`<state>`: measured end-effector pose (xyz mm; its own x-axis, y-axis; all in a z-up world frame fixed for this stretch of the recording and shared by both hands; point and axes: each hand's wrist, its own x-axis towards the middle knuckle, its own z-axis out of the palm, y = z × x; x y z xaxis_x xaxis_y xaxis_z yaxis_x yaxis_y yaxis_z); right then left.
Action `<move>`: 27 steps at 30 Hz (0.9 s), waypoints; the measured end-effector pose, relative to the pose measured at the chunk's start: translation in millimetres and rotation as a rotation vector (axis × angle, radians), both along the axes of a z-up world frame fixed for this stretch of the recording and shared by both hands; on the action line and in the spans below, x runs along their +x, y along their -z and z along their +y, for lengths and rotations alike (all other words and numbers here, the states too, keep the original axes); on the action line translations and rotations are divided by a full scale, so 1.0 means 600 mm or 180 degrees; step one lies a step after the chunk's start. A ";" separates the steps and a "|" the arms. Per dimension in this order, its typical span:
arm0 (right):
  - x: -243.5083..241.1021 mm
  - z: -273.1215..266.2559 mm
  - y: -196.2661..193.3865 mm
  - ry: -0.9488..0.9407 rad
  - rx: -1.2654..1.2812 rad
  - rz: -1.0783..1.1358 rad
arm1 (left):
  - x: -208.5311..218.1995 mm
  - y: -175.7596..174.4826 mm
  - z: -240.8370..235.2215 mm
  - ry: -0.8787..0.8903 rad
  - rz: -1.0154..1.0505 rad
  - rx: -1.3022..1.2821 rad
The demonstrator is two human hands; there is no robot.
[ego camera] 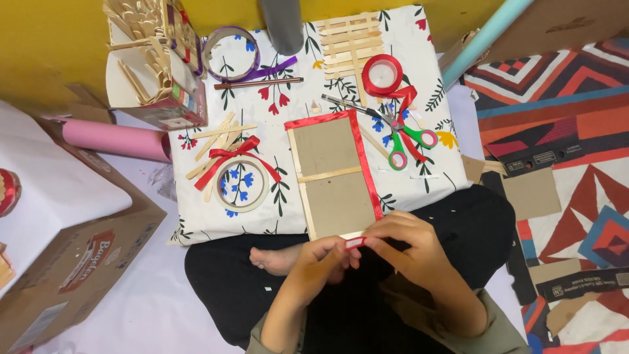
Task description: The person applies red decorative ribbon to the edges of a wooden frame by pressing the ribbon onto the frame by hand, then cutting the ribbon and adhesive tape with scissors and applying the tape to secure the ribbon.
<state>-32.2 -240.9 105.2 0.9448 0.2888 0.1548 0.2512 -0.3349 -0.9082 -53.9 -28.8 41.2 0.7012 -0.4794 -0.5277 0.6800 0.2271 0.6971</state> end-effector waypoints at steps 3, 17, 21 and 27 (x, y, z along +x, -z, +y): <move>-0.018 -0.003 0.034 0.0343 0.0677 0.1107 | 0.000 -0.003 -0.006 -0.0464 -0.0623 0.0116; -0.046 0.026 0.015 0.1094 -0.0132 -0.0980 | -0.014 -0.016 -0.037 -0.1301 -0.0378 0.0152; -0.079 0.046 0.033 0.1024 0.0327 -0.1446 | -0.029 -0.037 -0.050 -0.1559 -0.0933 0.0156; -0.069 0.063 0.024 0.1097 0.0528 -0.1274 | -0.038 -0.066 -0.061 -0.1662 -0.1754 0.0050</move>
